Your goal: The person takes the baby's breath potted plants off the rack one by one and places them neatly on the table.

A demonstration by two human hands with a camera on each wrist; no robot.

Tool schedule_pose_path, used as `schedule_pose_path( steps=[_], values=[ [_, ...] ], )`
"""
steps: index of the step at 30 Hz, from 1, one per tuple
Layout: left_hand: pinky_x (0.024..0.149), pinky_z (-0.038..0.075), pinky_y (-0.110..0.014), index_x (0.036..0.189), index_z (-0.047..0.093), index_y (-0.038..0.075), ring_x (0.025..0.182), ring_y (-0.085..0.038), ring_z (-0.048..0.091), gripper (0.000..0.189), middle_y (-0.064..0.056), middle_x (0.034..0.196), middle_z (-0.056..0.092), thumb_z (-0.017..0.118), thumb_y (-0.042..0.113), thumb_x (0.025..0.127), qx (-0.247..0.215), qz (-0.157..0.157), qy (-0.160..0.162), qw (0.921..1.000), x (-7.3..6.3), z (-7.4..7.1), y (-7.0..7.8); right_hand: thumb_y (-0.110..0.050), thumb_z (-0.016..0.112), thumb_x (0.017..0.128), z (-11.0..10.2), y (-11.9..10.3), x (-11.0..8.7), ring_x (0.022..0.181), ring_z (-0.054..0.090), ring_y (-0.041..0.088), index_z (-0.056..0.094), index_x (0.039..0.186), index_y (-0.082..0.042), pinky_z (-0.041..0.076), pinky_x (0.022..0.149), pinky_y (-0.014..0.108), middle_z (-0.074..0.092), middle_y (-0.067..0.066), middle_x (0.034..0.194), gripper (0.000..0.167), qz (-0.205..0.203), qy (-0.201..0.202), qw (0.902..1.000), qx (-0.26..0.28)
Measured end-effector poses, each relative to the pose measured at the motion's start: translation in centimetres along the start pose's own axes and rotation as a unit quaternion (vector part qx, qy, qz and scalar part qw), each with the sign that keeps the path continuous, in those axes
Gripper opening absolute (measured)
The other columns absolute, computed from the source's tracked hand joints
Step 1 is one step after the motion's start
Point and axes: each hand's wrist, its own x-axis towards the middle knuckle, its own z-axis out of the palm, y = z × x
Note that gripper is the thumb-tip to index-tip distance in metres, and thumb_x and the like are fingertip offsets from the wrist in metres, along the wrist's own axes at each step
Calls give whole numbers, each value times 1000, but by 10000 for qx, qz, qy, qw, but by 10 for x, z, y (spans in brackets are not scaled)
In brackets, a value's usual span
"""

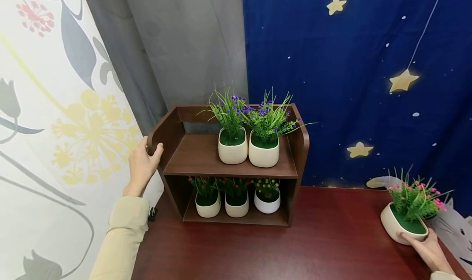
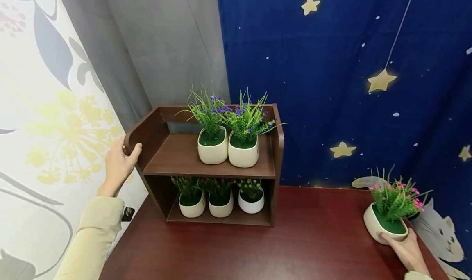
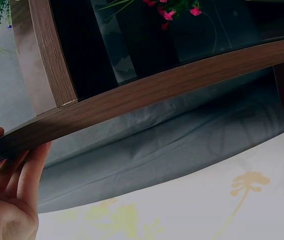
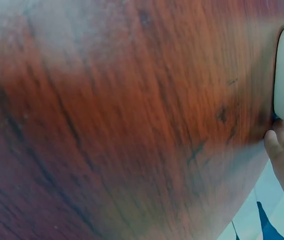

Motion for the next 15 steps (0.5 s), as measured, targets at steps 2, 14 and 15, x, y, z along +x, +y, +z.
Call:
schedule_pose_path(
  steps=[2, 14, 15],
  values=[
    [43, 27, -28, 73, 44, 7, 40, -18, 37, 22, 1, 45, 37, 61, 14, 85, 7, -5, 5, 10000, -1, 1, 0, -52, 56, 84, 1, 1, -3, 126, 15, 55, -14, 138, 13, 20, 99, 60, -1, 41, 140, 109, 139, 47, 9999, -20],
    [42, 27, -29, 74, 45, 7, 39, -18, 37, 21, 0, 46, 39, 61, 14, 85, -18, 4, 43, 10000, 1, 1, -2, -52, 58, 83, 10, 9, -30, 120, 23, 57, -12, 136, 19, 26, 96, 58, 6, 45, 137, 112, 310, 85, 9991, -274],
    [42, 27, -29, 74, 46, 7, 39, -17, 37, 21, 0, 46, 39, 61, 14, 85, -12, 16, 51, 10000, 0, 1, -2, -52, 59, 83, 11, 9, -32, 121, 22, 57, -12, 135, 19, 26, 97, 58, 7, 46, 136, 113, 309, 71, 9992, -243]
  ],
)
